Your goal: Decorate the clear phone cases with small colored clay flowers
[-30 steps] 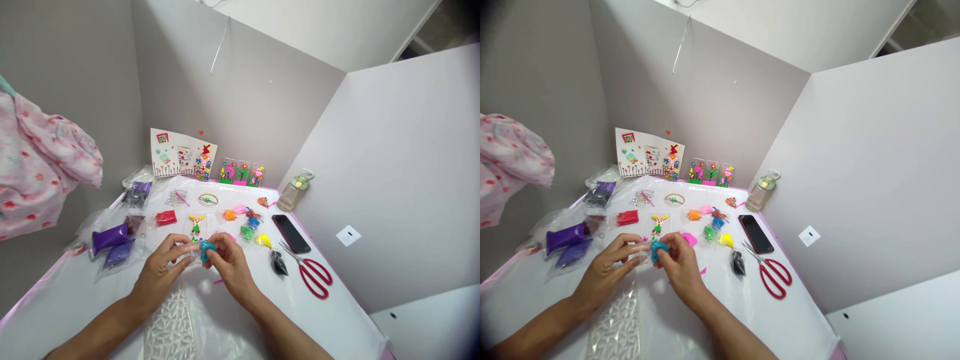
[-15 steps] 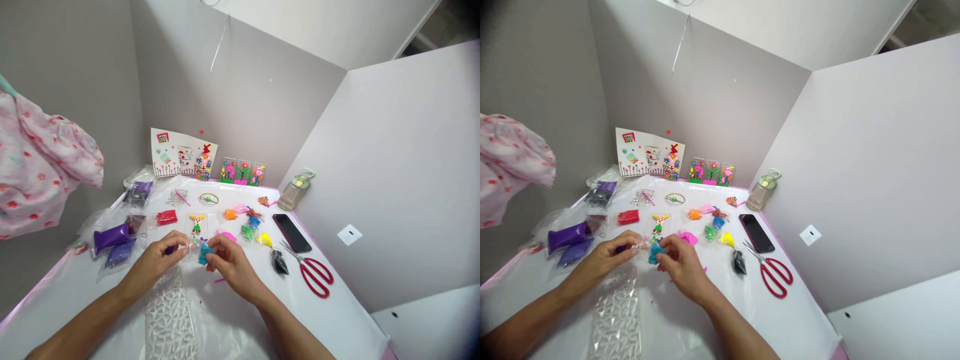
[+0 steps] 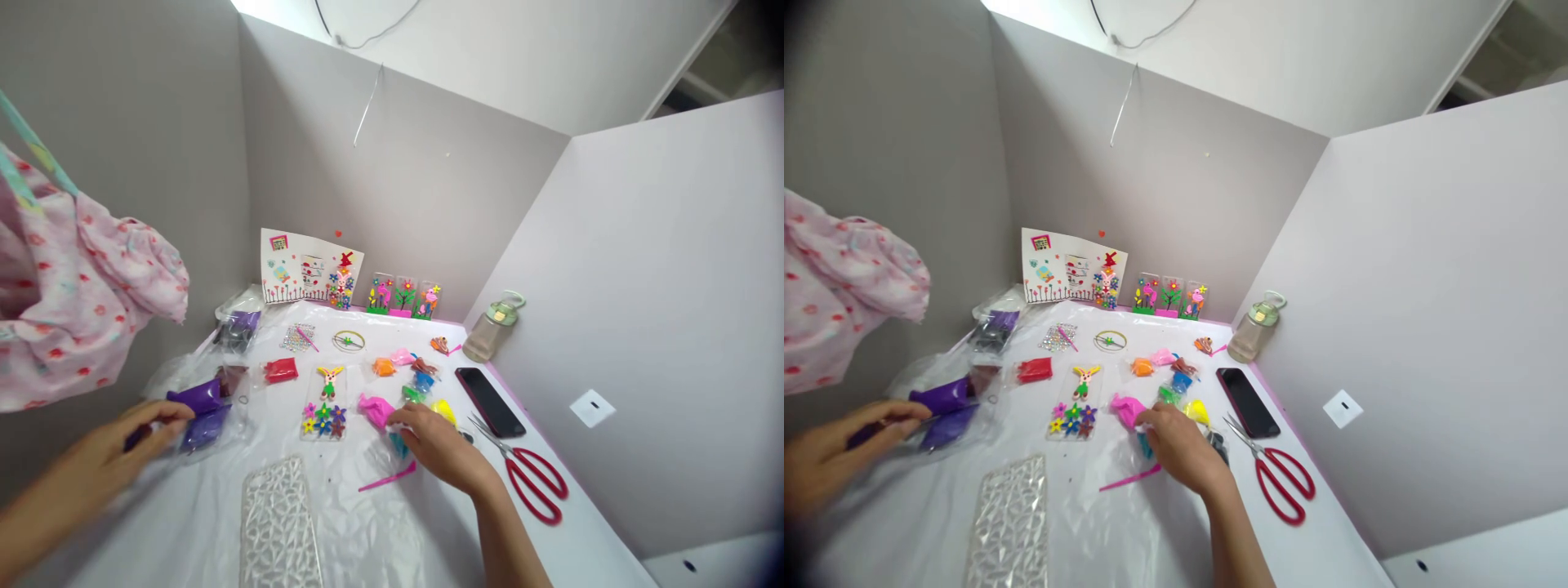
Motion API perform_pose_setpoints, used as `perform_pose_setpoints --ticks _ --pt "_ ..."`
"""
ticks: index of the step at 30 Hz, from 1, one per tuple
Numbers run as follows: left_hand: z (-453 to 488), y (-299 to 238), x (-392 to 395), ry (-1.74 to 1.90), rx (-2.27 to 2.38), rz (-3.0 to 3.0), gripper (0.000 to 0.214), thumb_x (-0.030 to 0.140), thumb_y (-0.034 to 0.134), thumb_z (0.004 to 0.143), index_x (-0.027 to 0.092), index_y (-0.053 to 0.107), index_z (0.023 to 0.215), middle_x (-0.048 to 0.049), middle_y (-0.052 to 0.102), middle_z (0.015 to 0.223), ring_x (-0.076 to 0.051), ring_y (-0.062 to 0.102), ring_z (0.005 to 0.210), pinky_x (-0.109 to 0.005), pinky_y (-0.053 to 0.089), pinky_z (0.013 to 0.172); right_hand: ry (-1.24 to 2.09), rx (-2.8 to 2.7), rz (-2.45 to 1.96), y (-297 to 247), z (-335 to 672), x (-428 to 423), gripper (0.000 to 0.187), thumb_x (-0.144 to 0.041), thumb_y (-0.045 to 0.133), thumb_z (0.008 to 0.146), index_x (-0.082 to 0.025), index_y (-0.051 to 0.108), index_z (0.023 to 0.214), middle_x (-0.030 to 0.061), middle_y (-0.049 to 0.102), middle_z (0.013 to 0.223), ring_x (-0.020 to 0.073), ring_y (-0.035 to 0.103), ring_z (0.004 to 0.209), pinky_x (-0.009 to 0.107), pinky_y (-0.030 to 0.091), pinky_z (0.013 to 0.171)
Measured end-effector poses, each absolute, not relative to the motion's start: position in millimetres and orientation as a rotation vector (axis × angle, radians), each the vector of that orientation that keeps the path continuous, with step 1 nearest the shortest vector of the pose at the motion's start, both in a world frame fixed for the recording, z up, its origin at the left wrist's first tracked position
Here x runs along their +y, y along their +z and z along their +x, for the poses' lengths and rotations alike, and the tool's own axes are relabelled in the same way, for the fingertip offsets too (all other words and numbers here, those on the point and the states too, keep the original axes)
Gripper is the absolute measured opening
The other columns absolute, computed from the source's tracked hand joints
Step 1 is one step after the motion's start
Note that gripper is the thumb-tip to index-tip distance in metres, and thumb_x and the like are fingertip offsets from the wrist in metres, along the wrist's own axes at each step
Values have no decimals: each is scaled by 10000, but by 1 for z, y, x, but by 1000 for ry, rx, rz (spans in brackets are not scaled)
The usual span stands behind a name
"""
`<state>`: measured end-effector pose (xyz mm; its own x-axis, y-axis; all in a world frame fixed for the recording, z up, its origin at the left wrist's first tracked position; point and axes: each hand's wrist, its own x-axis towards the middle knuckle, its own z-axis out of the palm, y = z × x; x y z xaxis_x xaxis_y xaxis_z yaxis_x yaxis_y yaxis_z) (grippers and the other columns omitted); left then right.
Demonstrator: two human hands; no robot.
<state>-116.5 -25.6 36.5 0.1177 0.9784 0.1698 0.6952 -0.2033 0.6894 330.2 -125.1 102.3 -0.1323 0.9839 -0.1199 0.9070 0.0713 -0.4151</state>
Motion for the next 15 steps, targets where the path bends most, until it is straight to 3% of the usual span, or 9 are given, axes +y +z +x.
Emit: perform_pose_setpoints --ticks 2,4,6,11,15 --pt "-111 17 -34 743 1718 2038 380 620 689 777 291 713 967 -34 771 975 -327 727 845 -407 586 752 521 -2129 -1932 101 327 -126 311 -143 475 1004 -198 721 1186 118 691 1184 261 641 1121 361 464 948" --pt "-102 4 -39 776 1743 2113 381 556 729 773 284 697 1038 -71 770 1075 -392 703 1101 -478 559 949 476 -2107 -1920 102 323 -126 290 -185 478 1028 -209 699 1215 118 680 1201 261 651 1103 367 472 936" --pt "-97 -3 -40 834 1762 2165 397 534 680 827 297 674 1145 -82 755 1149 -409 654 1219 -528 513 1039 461 -2100 -1894 103 320 -127 278 -187 477 1032 -213 696 1202 111 688 1175 255 666 1065 361 483 907" --pt "-101 -14 -26 981 1737 2158 277 526 582 852 363 702 1040 -8 769 1010 -382 713 1053 -529 555 961 476 -2158 -1780 99 307 -127 254 -179 493 1029 -184 725 1132 116 729 1090 243 683 985 339 496 866" --pt "-100 -17 -27 1143 1679 2099 322 597 532 856 335 676 973 -37 721 986 -356 693 979 -482 550 902 632 -2238 -1516 97 287 -130 217 -157 550 1005 -197 739 1102 75 755 1075 201 698 960 289 504 847"
